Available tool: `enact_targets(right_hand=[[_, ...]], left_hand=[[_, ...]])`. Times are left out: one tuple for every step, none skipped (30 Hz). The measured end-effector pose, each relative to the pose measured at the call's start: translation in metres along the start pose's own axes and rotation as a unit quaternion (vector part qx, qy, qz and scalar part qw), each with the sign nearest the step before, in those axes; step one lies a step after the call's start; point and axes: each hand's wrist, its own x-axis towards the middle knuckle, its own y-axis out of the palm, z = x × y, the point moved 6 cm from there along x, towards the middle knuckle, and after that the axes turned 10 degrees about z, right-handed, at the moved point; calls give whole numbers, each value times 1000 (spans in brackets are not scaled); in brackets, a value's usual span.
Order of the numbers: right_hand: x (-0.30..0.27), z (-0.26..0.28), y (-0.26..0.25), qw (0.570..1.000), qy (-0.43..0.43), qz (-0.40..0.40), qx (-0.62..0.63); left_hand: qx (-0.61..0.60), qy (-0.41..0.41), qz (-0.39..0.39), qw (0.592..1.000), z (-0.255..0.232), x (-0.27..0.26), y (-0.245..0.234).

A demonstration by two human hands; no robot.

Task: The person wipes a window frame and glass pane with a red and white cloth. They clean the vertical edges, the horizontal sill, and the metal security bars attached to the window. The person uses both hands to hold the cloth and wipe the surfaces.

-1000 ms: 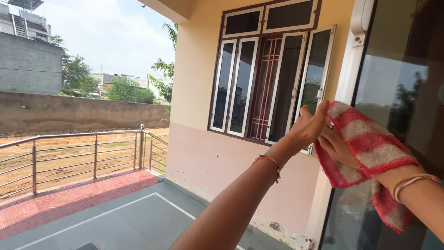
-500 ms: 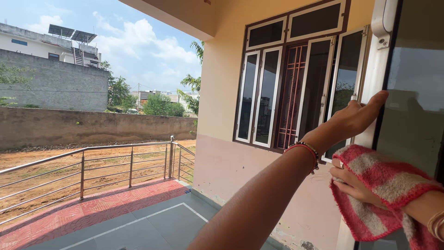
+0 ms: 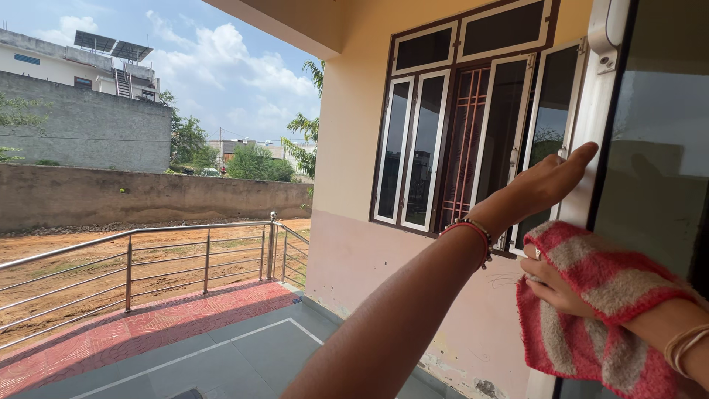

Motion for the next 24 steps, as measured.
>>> enact_targets(right_hand=[[-1, 3, 6, 995, -44, -88, -19], [4, -5, 13, 988, -55, -141, -31], [8, -11, 17, 978, -65, -194, -44], [8, -14, 19, 965, -74, -247, -55], [11, -29, 20, 967, -65, -247, -4], [16, -52, 16, 966, -55, -246, 47], [23, -74, 11, 963, -45, -247, 97], [41, -87, 5, 948, -57, -224, 220], [55, -96, -2, 918, -69, -197, 337], [60, -101, -11, 930, -43, -189, 311], [61, -101, -25, 951, -17, -182, 251], [61, -102, -47, 972, 16, -170, 164], [62, -99, -72, 980, 35, -155, 122], [60, -93, -96, 986, 57, -135, 82], [57, -84, -118, 990, 74, -115, 45], [49, -75, -137, 991, 93, -95, 17], [40, -66, -152, 991, 106, -75, -7], [28, -57, -161, 991, 122, -45, -35], [18, -50, -167, 989, 132, -15, -60], [10, -45, -169, 987, 134, 20, -82], [4, -43, -167, 984, 138, 53, -103], [1, -41, -162, 979, 132, 90, -130], [-2, -41, -168, 986, 99, 30, -131], [-1, -45, -175, 989, 67, -32, -131]], left_hand=[[-52, -57, 27, 997, 4, 3, 4], [-103, -112, 53, 987, 8, 5, 5], [-102, -122, 65, 985, 6, 5, 3], [-100, -132, 78, 983, 3, 4, 0], [-98, -142, 90, 981, 1, 4, -2], [-57, -156, 99, 981, 0, 9, -5], [-16, -169, 106, 980, -3, 17, -7], [23, -183, 114, 976, -9, 20, -9], [63, -169, 83, 980, -20, 18, -17], [104, -154, 53, 981, -30, 16, -24], [144, -139, 22, 980, -43, 16, -32], [48, -224, 16, 973, -44, 16, -37], [-49, -306, 9, 951, -46, 18, -41], [-145, -383, 1, 912, -45, 14, -43], [-148, -391, 2, 908, -47, 12, -49], [-155, -398, 4, 904, -49, 11, -47], [-163, -405, 7, 900, -49, 10, -44], [-85, -344, 25, 935, -52, 13, -43], [-6, -279, 40, 960, -54, 12, -43], [72, -210, 51, 974, -60, 15, -38], [39, -231, 60, 970, -56, 17, -32], [8, -251, 70, 965, -51, 18, -31], [11, -239, 59, 969, -54, 18, -31], [15, -225, 49, 973, -56, 20, -32]])
